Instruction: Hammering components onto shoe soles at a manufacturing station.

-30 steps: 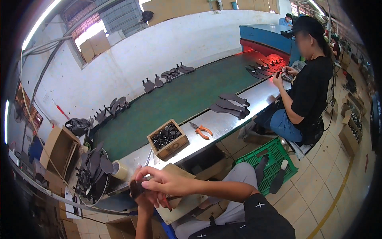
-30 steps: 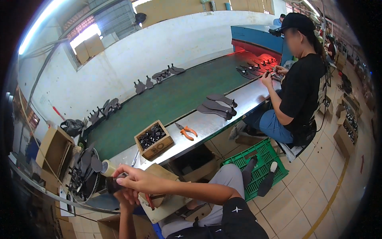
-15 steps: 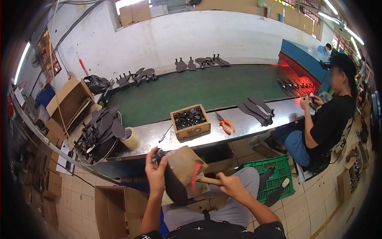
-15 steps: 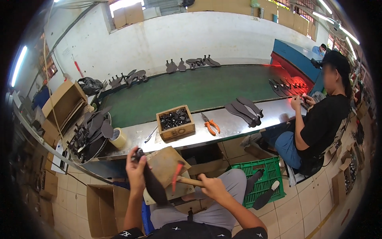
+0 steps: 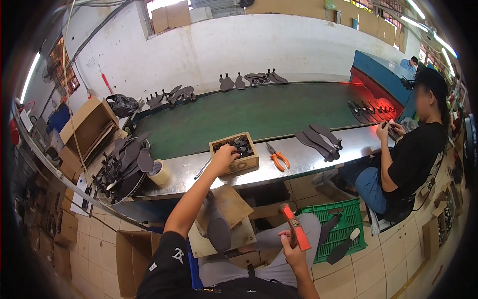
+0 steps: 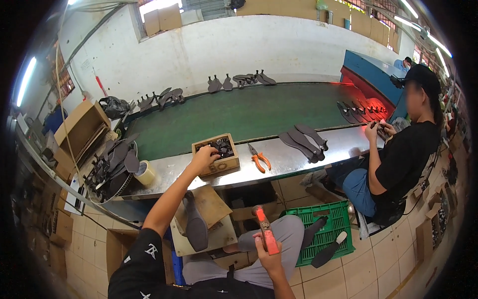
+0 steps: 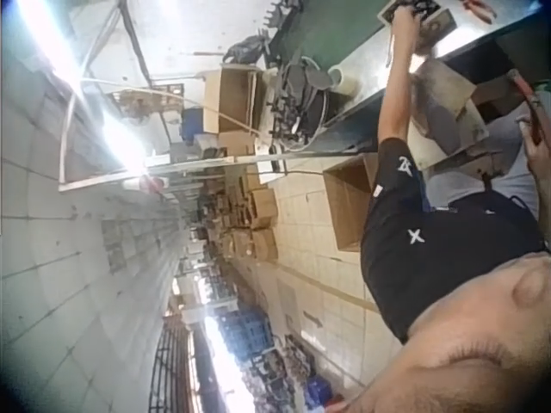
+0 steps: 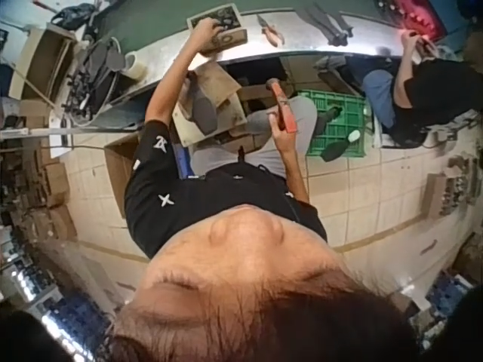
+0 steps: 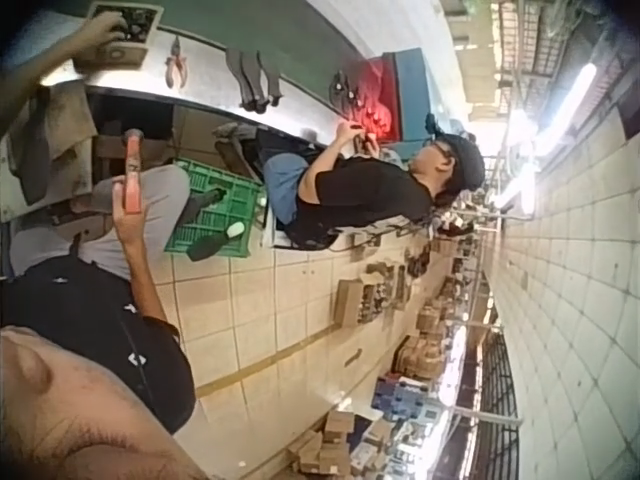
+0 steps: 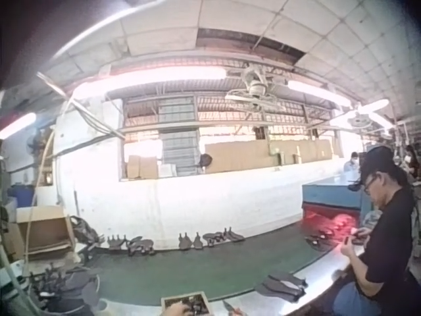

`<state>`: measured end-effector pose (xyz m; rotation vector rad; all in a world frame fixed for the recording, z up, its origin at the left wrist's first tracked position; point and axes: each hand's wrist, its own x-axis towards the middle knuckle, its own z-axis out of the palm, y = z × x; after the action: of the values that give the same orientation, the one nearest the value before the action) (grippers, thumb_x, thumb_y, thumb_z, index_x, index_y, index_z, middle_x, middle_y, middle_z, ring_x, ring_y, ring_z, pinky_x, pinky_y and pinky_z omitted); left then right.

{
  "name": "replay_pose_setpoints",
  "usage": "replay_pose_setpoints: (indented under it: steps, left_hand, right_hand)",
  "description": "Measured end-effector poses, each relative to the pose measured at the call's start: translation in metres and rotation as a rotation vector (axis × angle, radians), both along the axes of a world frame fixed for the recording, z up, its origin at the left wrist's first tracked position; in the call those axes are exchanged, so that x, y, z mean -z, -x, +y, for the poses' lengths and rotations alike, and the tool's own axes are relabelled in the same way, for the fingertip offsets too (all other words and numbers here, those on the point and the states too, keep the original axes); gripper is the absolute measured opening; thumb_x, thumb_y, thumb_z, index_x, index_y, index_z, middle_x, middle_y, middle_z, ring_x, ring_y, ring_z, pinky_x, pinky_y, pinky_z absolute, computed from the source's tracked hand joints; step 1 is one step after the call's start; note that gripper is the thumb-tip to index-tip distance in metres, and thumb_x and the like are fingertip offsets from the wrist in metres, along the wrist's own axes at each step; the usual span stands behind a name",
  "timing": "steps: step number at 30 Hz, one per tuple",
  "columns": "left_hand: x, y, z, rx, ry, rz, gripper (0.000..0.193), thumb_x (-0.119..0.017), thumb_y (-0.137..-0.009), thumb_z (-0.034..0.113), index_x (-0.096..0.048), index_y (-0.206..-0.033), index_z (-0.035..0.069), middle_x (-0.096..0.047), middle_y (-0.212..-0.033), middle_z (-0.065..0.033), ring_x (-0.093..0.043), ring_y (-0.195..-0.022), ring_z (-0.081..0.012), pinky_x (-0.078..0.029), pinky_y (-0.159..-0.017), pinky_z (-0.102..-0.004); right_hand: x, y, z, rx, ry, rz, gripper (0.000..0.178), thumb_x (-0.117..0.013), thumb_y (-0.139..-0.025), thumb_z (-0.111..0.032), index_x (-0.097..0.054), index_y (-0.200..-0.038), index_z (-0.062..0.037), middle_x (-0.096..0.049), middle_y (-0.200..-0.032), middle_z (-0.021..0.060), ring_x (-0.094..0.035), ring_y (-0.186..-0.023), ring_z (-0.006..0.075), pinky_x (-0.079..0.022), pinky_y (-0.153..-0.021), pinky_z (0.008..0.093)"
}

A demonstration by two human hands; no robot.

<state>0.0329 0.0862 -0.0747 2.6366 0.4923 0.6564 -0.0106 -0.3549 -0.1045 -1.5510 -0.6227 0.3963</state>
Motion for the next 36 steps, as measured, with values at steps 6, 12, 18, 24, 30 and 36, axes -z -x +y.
replay_pose_setpoints:
  steps: [6, 12, 18, 24, 30, 36]
  left_hand:
    - [-0.013, -0.038, 0.015, 0.121, 0.014, 0.213, 0.019, -0.076, -0.074, 0.005, -0.074, -0.091, -0.003, -0.071, -0.081, -0.0202, -0.07, -0.075, -0.0335, -0.055, -0.07, -0.0393]
    - [-0.007, -0.009, 0.029, -0.033, 0.261, -0.049, 0.026, -0.076, -0.072, -0.005, -0.073, -0.098, -0.004, -0.074, -0.082, -0.0158, -0.073, -0.078, -0.0169, -0.056, -0.072, -0.0288]
    - [-0.051, 0.04, -0.044, 0.021, 0.875, -0.489, 0.039, -0.071, -0.086, 0.0, -0.06, -0.123, -0.003, -0.07, -0.098, -0.0066, -0.067, -0.087, -0.0139, -0.054, -0.078, -0.0252]
    - [-0.11, 0.11, -0.201, 0.295, 1.364, -0.898, 0.041, -0.075, -0.083, -0.001, -0.059, -0.12, -0.001, -0.062, -0.097, -0.0051, -0.064, -0.09, -0.0168, -0.053, -0.083, -0.0269]
    - [-0.125, 0.16, -0.24, 0.35, 0.84, -0.932, 0.044, -0.078, -0.08, 0.002, -0.059, -0.119, -0.002, -0.057, -0.102, -0.009, -0.062, -0.092, -0.0168, -0.054, -0.08, -0.0291]
    - [-0.126, 0.195, -0.233, 0.292, 0.542, -0.705, 0.023, -0.079, -0.08, 0.011, -0.071, -0.1, 0.002, -0.066, -0.106, -0.0115, -0.064, -0.096, -0.0235, -0.051, -0.083, -0.0327]
  right_hand:
    - [-0.002, -0.009, -0.004, 0.054, 0.027, -0.087, 0.009, -0.061, -0.092, -0.008, -0.069, -0.095, -0.0033, -0.059, -0.064, 0.0041, -0.055, -0.057, 0.0095, -0.044, -0.055, 0.0282]
    - [-0.007, -0.016, -0.002, 0.05, -0.033, -0.059, 0.01, -0.061, -0.093, -0.007, -0.069, -0.095, -0.0014, -0.05, -0.062, -0.0044, -0.044, -0.056, 0.0033, -0.035, -0.052, 0.024]
    - [-0.037, -0.021, 0.021, -0.065, -0.095, 0.166, 0.016, -0.061, -0.096, -0.01, -0.07, -0.105, -0.0003, -0.06, -0.067, -0.003, -0.05, -0.062, 0.004, -0.04, -0.056, 0.0225]
    - [-0.116, -0.012, 0.071, -0.271, -0.38, 0.205, 0.035, -0.067, -0.096, -0.02, -0.059, -0.121, 0.0018, -0.071, -0.094, 0.0121, -0.045, -0.047, 0.0028, -0.037, -0.042, 0.019]
    - [-0.149, 0.015, 0.082, -0.428, -0.384, 0.208, 0.03, -0.069, -0.094, -0.012, -0.059, -0.119, 0.0005, -0.064, -0.084, 0.0049, -0.056, -0.064, 0.0053, -0.043, -0.051, 0.0215]
    - [-0.141, 0.038, 0.087, -0.458, -0.584, 0.324, 0.015, -0.062, -0.096, -0.003, -0.058, -0.109, 0.0024, -0.064, -0.086, 0.0085, -0.049, -0.051, 0.006, -0.039, -0.045, 0.0209]
